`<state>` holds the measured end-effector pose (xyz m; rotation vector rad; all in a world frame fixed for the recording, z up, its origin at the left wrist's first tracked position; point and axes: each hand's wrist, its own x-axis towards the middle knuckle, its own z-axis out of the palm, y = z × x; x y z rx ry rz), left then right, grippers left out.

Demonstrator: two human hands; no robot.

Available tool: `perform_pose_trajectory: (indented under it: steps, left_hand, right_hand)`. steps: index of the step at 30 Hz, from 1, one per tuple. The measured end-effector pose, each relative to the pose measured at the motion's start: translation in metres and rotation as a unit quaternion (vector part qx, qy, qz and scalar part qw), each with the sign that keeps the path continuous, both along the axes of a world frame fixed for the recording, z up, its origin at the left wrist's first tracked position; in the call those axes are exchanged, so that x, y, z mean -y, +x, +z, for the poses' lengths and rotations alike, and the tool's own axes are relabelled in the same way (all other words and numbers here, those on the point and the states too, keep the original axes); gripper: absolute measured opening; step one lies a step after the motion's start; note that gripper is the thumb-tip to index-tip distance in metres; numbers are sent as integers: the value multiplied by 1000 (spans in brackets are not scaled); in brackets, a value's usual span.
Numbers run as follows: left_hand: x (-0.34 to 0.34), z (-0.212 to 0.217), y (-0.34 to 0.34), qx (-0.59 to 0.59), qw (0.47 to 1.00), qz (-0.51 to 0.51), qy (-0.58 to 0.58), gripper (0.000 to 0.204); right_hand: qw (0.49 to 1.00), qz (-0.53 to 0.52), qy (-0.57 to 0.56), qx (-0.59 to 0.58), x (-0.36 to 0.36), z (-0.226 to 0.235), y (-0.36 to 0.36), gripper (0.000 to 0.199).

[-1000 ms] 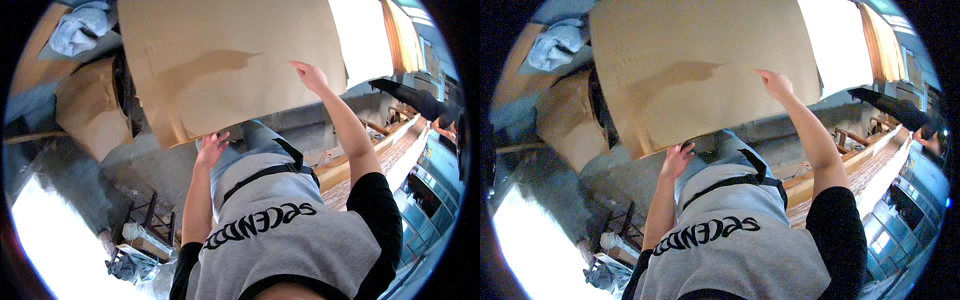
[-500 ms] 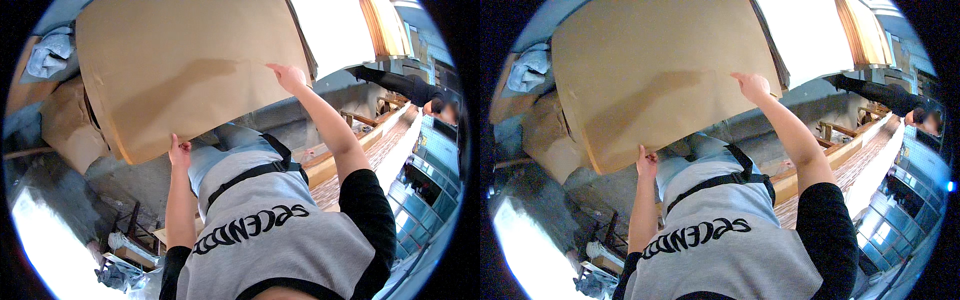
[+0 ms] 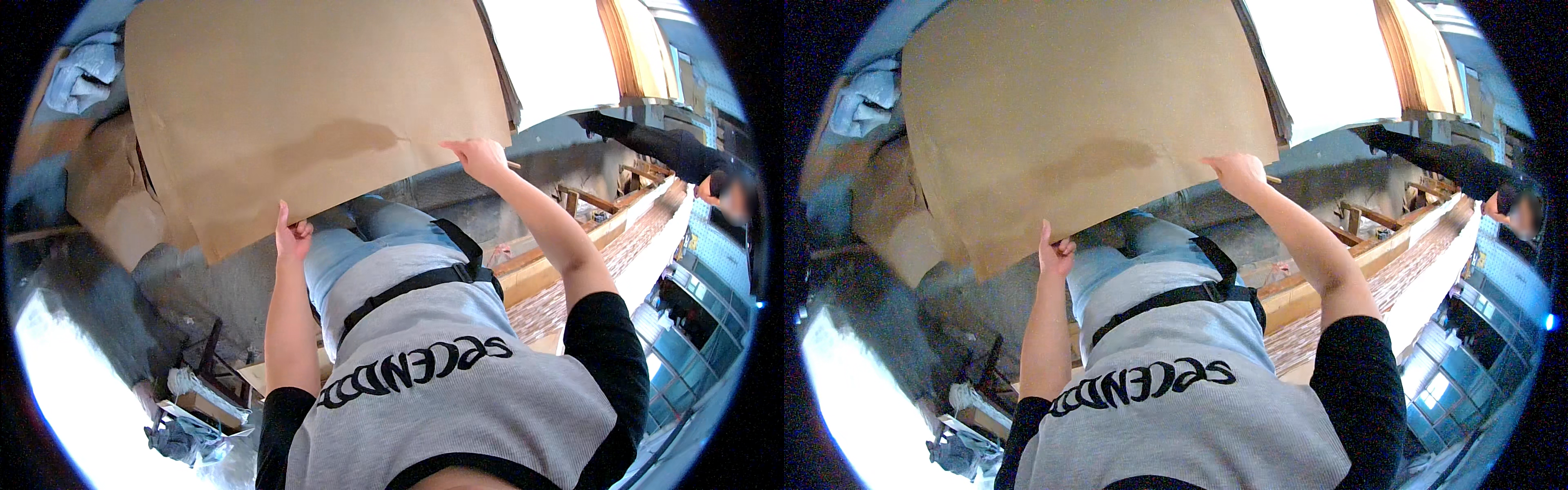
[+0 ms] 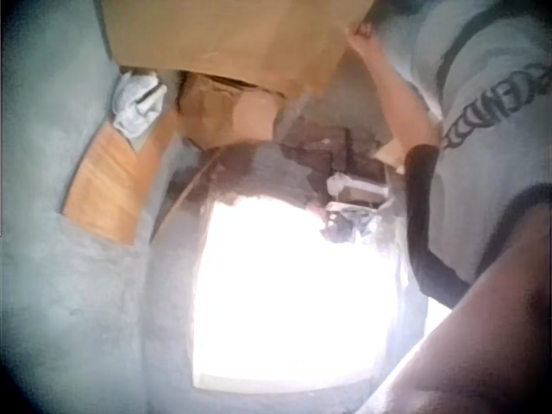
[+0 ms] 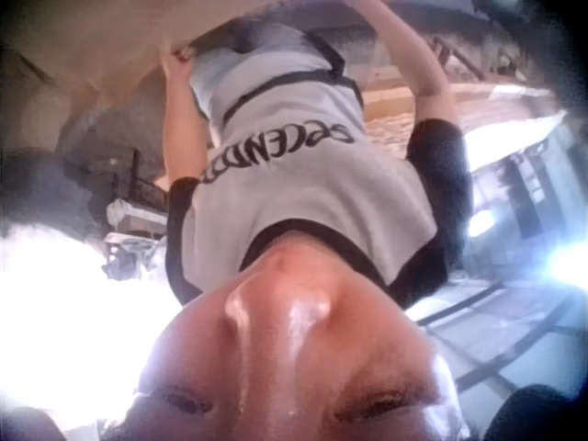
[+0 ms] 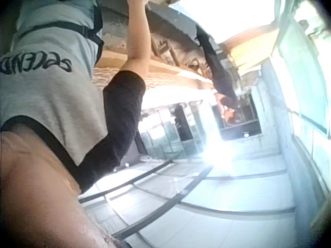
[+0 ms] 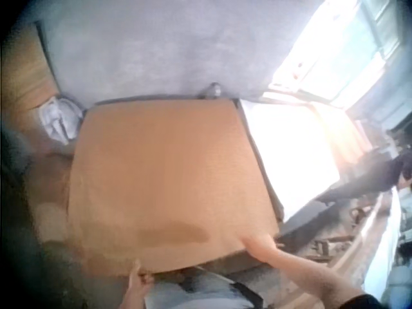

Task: The person repeatedly picks up large white paper sheets and places them onto a long wooden structure. The person handles the sheets one at a time, aligning them along the structure while other people work nearby.

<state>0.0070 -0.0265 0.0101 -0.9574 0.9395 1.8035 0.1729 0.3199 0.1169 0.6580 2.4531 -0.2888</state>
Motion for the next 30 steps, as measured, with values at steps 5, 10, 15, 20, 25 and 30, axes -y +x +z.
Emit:
perform_pose_trajectory:
  steps: [5,10,15,20,25,30]
  left_hand:
    - [-2,-3,4,21,1000,11,15,28]
    - [-4,-10,4,25,999,21,22,27]
    - [-2,-13,5,41,998,31,22,25]
    - [-3,-18,7,27,998,27,41,28]
    - [-9,-16,12,29,998,45,35,24]
    - [0,-35,22,32,996,39,79,24]
  right_hand:
    - [999,-26,20,-21,6,15,-18,30]
    - [1000,-23,8,7,9,3,-3,30]
    - [1000,-24,10,1,8,16,-8,32]
    - [999,16,6,45,8,6,4,33]
    - [999,29,17,9,8,21,-18,33]
    - [996,85,10,19,16,19,-14,30]
